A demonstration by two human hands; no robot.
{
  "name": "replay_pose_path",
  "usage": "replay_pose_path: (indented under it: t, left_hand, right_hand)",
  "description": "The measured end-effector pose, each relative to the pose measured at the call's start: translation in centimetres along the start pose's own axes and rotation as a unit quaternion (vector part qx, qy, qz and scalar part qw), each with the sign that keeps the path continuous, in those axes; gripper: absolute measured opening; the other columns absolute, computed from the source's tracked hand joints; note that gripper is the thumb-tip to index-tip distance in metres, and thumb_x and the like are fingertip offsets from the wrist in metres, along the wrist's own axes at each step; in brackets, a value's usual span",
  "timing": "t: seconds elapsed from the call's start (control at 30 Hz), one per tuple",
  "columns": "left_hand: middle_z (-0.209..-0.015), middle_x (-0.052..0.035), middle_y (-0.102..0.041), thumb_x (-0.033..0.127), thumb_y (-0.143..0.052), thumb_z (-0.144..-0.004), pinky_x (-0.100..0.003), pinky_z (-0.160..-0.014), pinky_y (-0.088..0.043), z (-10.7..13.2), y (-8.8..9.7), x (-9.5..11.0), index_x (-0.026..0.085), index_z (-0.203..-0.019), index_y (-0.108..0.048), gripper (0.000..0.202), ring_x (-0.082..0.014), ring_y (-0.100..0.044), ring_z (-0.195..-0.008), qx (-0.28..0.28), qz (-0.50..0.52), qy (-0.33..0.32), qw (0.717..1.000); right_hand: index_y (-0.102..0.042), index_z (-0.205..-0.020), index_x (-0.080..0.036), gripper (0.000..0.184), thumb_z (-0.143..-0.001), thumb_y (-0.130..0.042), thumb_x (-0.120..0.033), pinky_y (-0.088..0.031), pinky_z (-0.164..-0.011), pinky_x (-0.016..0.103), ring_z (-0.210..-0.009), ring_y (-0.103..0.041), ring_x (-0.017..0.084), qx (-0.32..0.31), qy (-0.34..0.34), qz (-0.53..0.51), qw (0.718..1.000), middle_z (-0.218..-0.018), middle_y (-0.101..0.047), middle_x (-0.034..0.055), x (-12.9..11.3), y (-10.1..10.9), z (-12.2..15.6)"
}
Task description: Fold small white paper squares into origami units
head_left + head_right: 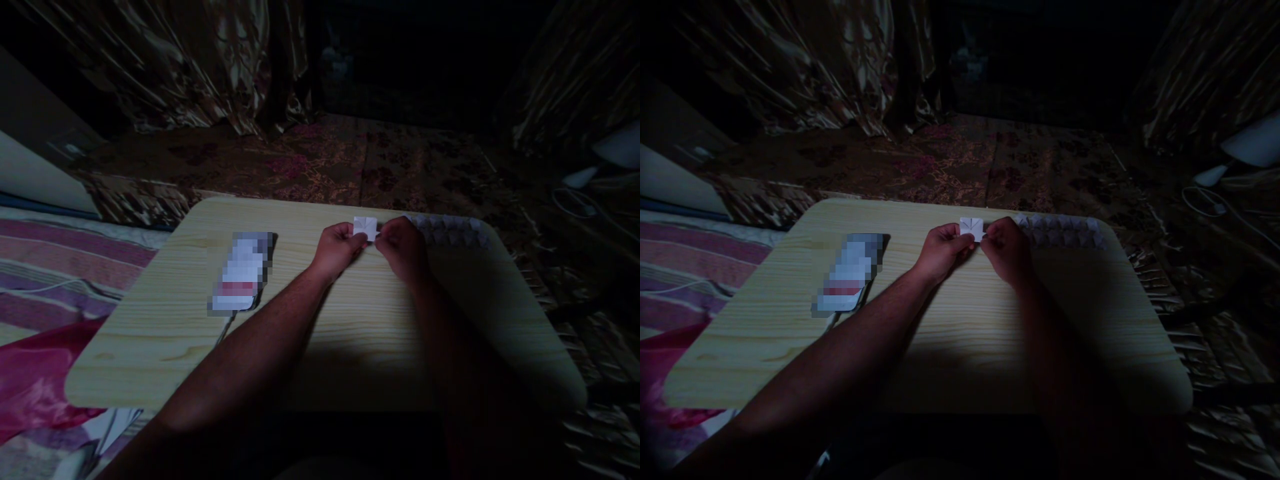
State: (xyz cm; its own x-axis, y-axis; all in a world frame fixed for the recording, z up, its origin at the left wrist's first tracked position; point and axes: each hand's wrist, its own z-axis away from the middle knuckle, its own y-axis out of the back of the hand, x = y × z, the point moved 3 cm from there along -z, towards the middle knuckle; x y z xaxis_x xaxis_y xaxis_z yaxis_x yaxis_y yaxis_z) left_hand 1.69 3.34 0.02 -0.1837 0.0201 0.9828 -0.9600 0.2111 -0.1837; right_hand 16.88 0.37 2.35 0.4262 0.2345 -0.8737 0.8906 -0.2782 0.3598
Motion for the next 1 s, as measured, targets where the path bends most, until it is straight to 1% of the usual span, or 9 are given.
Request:
replay_pose_path:
  t: [0.07, 0.13, 0.3, 0.43, 0.57, 0.7, 0.8, 0.93, 1.0]
  left_hand:
    - [-0.055, 0.0016, -0.057, 0.030, -0.073, -0.068, -0.022, -0.046, -0.029, -0.08, 0.01, -0.08, 0.015, -0.065, -0.061, 0.019, -0.0066, -0.044, -0.046, 0.006, 0.007, 0.002, 1.000]
    - [-0.056, 0.0012, -0.059, 0.029, -0.074, -0.067, -0.022, -0.047, -0.030, -0.17, -0.01, -0.14, 0.015, -0.067, -0.061, 0.019, -0.0065, -0.045, -0.046, 0.005, 0.015, 0.005, 1.000]
    - [-0.064, -0.0007, -0.064, 0.028, -0.075, -0.066, -0.021, -0.051, -0.037, -0.29, -0.11, -0.19, 0.013, -0.075, -0.064, 0.021, -0.0071, -0.050, -0.051, -0.013, 0.038, 0.010, 0.999]
    - [-0.065, -0.0006, -0.064, 0.028, -0.076, -0.066, -0.021, -0.052, -0.038, -0.30, -0.11, -0.26, 0.012, -0.078, -0.065, 0.023, -0.0070, -0.052, -0.052, -0.022, 0.045, 0.007, 0.999]
    - [-0.064, 0.0005, -0.062, 0.029, -0.077, -0.066, -0.021, -0.052, -0.038, -0.35, -0.07, -0.63, 0.013, -0.079, -0.065, 0.024, -0.0072, -0.051, -0.052, -0.025, 0.043, 0.012, 0.999]
    - [-0.065, 0.0007, -0.061, 0.030, -0.074, -0.068, -0.021, -0.052, -0.037, -0.28, -0.15, -0.78, 0.013, -0.080, -0.065, 0.022, -0.0074, -0.051, -0.053, -0.030, 0.021, 0.002, 0.999]
    - [-0.065, 0.0008, -0.061, 0.030, -0.072, -0.069, -0.021, -0.051, -0.034, -0.04, -0.35, -0.51, 0.013, -0.081, -0.065, 0.022, -0.0077, -0.049, -0.052, -0.050, -0.009, 0.002, 0.999]
    - [-0.057, 0.0030, -0.055, 0.031, -0.069, -0.070, -0.022, -0.048, -0.029, 0.25, -0.31, 0.08, 0.015, -0.068, -0.059, 0.019, -0.0073, -0.043, -0.048, -0.038, -0.068, -0.016, 0.997]
    - [-0.054, 0.0035, -0.052, 0.031, -0.068, -0.071, -0.022, -0.047, -0.028, 0.29, -0.22, 0.16, 0.016, -0.066, -0.057, 0.019, -0.0075, -0.042, -0.047, -0.029, -0.092, -0.022, 0.995]
  right_hand:
    - [-0.058, -0.081, -0.022, 0.013, -0.070, -0.065, -0.025, -0.046, -0.061, 0.026, -0.066, -0.059, 0.014, 0.010, 0.032, 0.031, 0.999, -0.073, -0.063, -0.0018, -0.08, -0.11, 0.18]
    - [-0.061, -0.081, -0.022, 0.011, -0.071, -0.064, -0.025, -0.047, -0.063, 0.026, -0.068, -0.059, 0.014, 0.007, 0.046, 0.050, 0.998, -0.075, -0.064, -0.0011, -0.01, -0.27, 0.29]
    - [-0.067, -0.088, -0.020, 0.017, -0.073, -0.066, -0.028, -0.046, -0.059, 0.026, -0.063, -0.058, 0.013, 0.015, 0.037, 0.064, 0.997, -0.071, -0.065, -0.0010, 0.26, -0.44, 0.26]
    - [-0.067, -0.085, -0.020, 0.015, -0.072, -0.068, -0.028, -0.047, -0.061, 0.026, -0.061, -0.059, 0.013, 0.016, 0.027, 0.054, 0.998, -0.070, -0.067, -0.0006, 0.23, -0.51, 0.24]
    - [-0.065, -0.076, -0.020, 0.010, -0.071, -0.068, -0.028, -0.048, -0.061, 0.027, -0.061, -0.060, 0.014, 0.012, 0.023, 0.067, 0.997, -0.068, -0.068, -0.0001, 0.04, -0.52, 0.26]
    - [-0.065, -0.073, -0.021, 0.007, -0.073, -0.066, -0.027, -0.046, -0.060, 0.026, -0.062, -0.061, 0.015, 0.004, 0.017, 0.073, 0.997, -0.066, -0.068, -0.0002, -0.15, -0.40, 0.26]
    - [-0.065, -0.072, -0.021, 0.006, -0.073, -0.064, -0.026, -0.046, -0.059, 0.026, -0.062, -0.061, 0.015, 0.006, 0.017, 0.083, 0.996, -0.065, -0.067, -0.0001, -0.13, -0.24, 0.22]
    - [-0.063, -0.070, -0.021, 0.005, -0.072, -0.064, -0.026, -0.045, -0.059, 0.026, -0.061, -0.060, 0.015, -0.005, 0.017, 0.101, 0.995, -0.064, -0.067, -0.0006, -0.05, -0.22, 0.21]
    - [-0.063, -0.069, -0.021, 0.006, -0.071, -0.064, -0.026, -0.044, -0.058, 0.026, -0.060, -0.060, 0.015, -0.012, 0.016, 0.110, 0.994, -0.063, -0.066, -0.0009, -0.07, -0.27, 0.21]
